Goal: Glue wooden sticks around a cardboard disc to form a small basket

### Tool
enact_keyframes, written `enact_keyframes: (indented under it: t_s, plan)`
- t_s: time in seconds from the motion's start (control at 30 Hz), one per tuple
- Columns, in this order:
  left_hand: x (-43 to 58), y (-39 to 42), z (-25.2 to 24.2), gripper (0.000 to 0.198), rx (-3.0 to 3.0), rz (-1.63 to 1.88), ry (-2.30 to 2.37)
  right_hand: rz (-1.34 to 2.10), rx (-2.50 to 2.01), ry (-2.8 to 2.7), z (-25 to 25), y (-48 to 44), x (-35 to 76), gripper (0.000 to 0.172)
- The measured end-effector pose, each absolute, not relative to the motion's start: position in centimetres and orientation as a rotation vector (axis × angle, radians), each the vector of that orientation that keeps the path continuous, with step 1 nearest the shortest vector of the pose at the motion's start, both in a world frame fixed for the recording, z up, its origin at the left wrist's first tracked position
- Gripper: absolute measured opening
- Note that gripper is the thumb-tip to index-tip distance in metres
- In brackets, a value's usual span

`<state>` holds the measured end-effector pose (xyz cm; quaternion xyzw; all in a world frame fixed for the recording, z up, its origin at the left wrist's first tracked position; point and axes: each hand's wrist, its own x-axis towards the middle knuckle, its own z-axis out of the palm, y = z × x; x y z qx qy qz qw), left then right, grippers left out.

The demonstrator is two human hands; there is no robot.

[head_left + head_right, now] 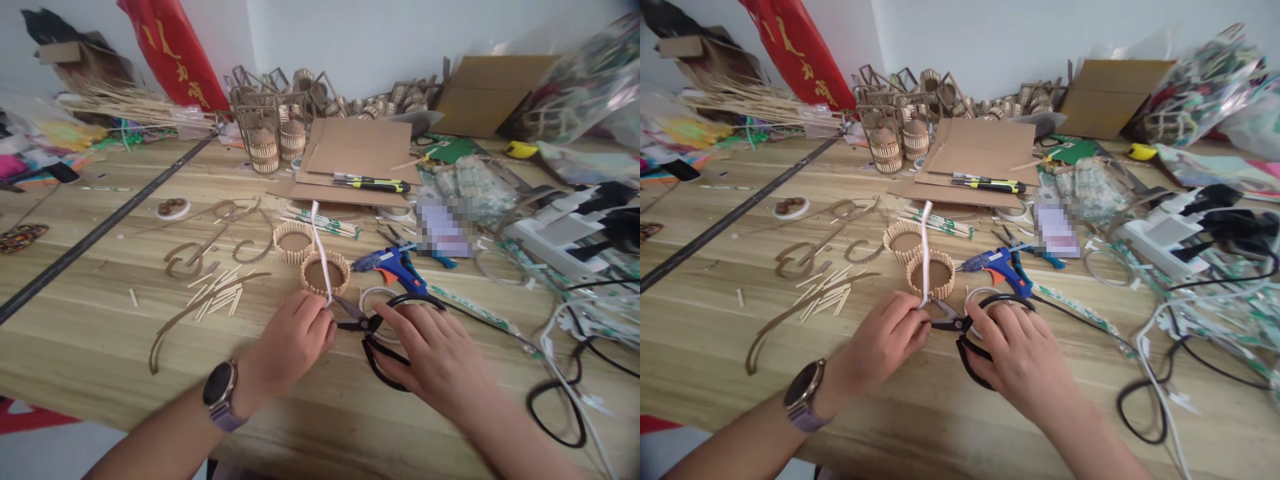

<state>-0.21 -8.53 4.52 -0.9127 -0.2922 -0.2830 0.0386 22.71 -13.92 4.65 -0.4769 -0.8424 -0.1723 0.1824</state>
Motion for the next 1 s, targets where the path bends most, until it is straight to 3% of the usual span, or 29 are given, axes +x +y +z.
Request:
enact_keyframes:
  t_s: [0.13,0.37,0.67,0.8,1.0]
  plan:
    - [-0.3,-8.5,4.7,0.028,-2.855,-0.970,-1.007,-0.457,-1.344,-2.380,4.7,-14.0,22.6,0.034]
    - [-0.7,-7.9,5.2,0.021,-2.986,-1.355,-1.593,-0.320,-1.357,-2.322,4.8,-14.1,22.9,0.037]
    - [-0.9,-7.6,5.4,0.032,-2.924,-1.732,-2.079,0.401,-1.368,-2.500,4.7,-15.2,22.0,0.055]
    - [-0.8,-7.9,5.5,0.024,-2.900,-1.727,-1.947,0.702,-1.366,-2.560,5.4,-15.1,21.1,0.058]
    - [-0.3,-9.3,5.1,0.018,-3.017,-1.556,-1.571,0.754,-1.480,-2.002,6.9,-14.4,20.3,0.016]
